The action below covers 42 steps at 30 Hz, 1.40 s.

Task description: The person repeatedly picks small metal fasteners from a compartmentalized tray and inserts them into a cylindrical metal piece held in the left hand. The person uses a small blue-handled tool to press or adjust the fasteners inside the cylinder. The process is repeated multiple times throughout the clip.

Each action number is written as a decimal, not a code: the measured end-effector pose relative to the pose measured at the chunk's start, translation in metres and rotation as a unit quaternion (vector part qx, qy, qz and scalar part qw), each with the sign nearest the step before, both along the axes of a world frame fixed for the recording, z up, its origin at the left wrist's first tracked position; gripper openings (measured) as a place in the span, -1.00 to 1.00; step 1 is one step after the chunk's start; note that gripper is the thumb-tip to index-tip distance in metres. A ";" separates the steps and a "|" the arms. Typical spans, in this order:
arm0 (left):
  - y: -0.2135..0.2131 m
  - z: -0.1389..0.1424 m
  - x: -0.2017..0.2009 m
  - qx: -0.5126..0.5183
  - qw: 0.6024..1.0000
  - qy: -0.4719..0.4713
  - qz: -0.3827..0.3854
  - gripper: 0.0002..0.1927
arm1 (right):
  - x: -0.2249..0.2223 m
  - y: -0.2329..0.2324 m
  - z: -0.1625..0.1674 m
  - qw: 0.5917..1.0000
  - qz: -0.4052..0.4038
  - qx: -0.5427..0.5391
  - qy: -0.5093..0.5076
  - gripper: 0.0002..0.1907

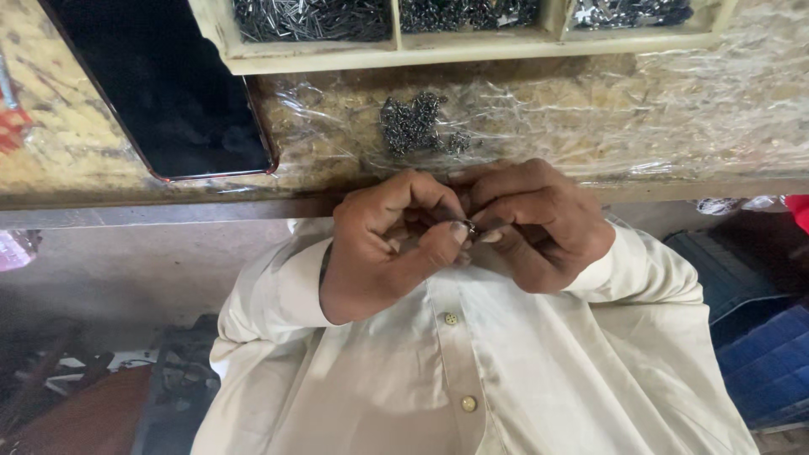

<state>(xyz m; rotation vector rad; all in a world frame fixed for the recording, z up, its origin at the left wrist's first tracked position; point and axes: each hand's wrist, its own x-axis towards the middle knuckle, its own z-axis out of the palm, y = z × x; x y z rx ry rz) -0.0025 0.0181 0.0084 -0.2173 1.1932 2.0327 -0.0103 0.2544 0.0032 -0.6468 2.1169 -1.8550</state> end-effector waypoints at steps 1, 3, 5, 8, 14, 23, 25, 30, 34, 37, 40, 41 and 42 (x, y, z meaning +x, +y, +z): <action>0.000 0.000 0.000 0.012 1.000 0.001 -0.002 -0.88 | 0.000 0.005 0.001 1.000 0.008 0.007 -0.004 -0.84; 0.001 -0.001 -0.002 0.037 0.999 0.007 -0.004 -0.88 | 0.001 0.018 -0.001 1.000 0.019 0.024 -0.009 -0.85; 0.001 -0.002 -0.003 0.026 1.000 0.006 -0.004 -0.89 | 0.005 0.031 -0.005 0.999 0.026 0.040 -0.015 -0.89; 0.001 -0.003 -0.005 0.028 0.999 0.000 -0.032 -0.90 | 0.004 0.037 -0.009 0.997 0.050 0.050 -0.028 -0.89; 0.000 -0.003 0.002 -0.139 0.946 0.291 0.030 -0.84 | -0.054 -0.022 0.035 0.985 0.081 0.038 0.146 -0.76; -0.015 -0.014 -0.003 -0.110 0.945 0.298 0.082 -0.86 | -0.153 -0.078 0.081 0.750 0.222 0.371 0.500 -0.73; -0.016 -0.018 -0.006 -0.131 0.943 0.294 0.080 -0.83 | -0.165 -0.083 0.069 0.730 0.263 0.402 0.486 -0.70; -0.015 -0.023 -0.010 -0.099 0.943 0.306 0.088 -0.80 | -0.182 -0.073 0.038 0.753 0.332 0.408 0.396 -0.65; -0.015 -0.025 -0.009 -0.089 0.953 0.278 0.078 -0.82 | -0.189 -0.079 0.046 0.779 0.303 0.376 0.401 -0.84; -0.017 -0.026 -0.006 -0.070 0.954 0.279 0.081 -0.86 | -0.180 -0.081 0.060 0.841 0.256 0.332 0.342 -0.82; -0.017 -0.025 -0.002 -0.028 0.949 0.295 0.104 -0.92 | -0.139 -0.072 0.085 0.929 0.159 0.235 0.237 -0.71; -0.016 -0.024 0.000 -0.004 0.952 0.286 0.111 -0.94 | -0.120 -0.073 0.088 0.958 0.133 0.214 0.136 -0.66; -0.015 -0.023 0.002 0.020 0.955 0.272 0.115 -0.96 | -0.101 -0.072 0.090 0.964 0.070 0.217 0.138 -0.69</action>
